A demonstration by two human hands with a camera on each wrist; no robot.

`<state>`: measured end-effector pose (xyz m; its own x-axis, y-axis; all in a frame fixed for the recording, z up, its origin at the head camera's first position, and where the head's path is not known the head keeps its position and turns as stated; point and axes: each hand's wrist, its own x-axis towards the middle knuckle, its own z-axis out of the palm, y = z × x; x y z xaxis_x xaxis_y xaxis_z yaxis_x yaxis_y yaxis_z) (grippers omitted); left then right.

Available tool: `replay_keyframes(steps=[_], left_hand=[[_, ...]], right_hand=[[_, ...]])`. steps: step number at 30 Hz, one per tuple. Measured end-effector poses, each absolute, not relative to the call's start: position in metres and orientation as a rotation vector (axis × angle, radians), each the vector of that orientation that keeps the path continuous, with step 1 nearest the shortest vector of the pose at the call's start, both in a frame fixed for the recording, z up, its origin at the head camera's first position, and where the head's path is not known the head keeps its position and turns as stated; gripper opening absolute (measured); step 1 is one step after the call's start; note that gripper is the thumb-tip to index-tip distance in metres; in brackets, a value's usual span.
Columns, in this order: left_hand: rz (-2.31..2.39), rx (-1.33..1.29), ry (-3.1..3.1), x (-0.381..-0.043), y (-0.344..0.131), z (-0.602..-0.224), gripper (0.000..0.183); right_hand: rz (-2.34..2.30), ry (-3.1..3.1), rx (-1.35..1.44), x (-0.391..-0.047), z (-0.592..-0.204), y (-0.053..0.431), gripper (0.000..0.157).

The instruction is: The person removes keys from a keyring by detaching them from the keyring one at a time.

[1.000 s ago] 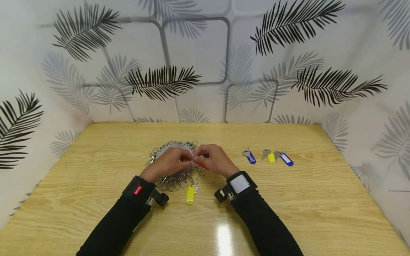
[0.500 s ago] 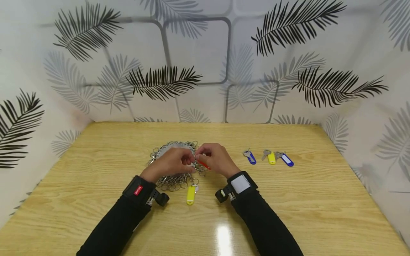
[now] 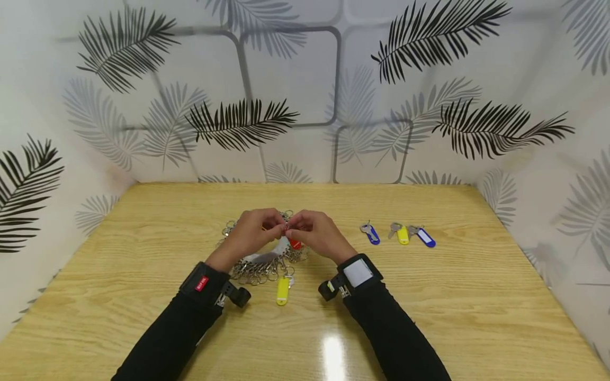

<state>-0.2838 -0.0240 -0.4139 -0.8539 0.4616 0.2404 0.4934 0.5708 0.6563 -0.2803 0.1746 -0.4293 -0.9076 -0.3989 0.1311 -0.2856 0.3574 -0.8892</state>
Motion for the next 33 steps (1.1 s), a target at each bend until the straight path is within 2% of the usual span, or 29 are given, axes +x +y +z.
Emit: replay_keyframes(steps=[19, 23, 28, 33], left_hand=[[-1.287, -0.683, -2.720, -0.281, -0.023, -0.411, 0.011], [-1.087, -0.683, -2.864, -0.281, -0.025, -0.413, 0.016], [-0.863, -0.852, -3.093, -0.280, -0.028, -0.412, 0.014], [-0.812, -1.001, -3.170, -0.276, -0.029, -0.407, 0.019]], right_hand=[[-1.627, 2.500, -0.541, -0.283, -0.428, 0.184, 0.014], [-1.482, 2.718, -0.308, -0.291, -0.430, 0.205, 0.017], [-1.359, 2.820, 0.082, -0.296, -0.438, 0.244, 0.022], [-1.376, 2.768, 0.197, -0.297, -0.439, 0.263, 0.023]])
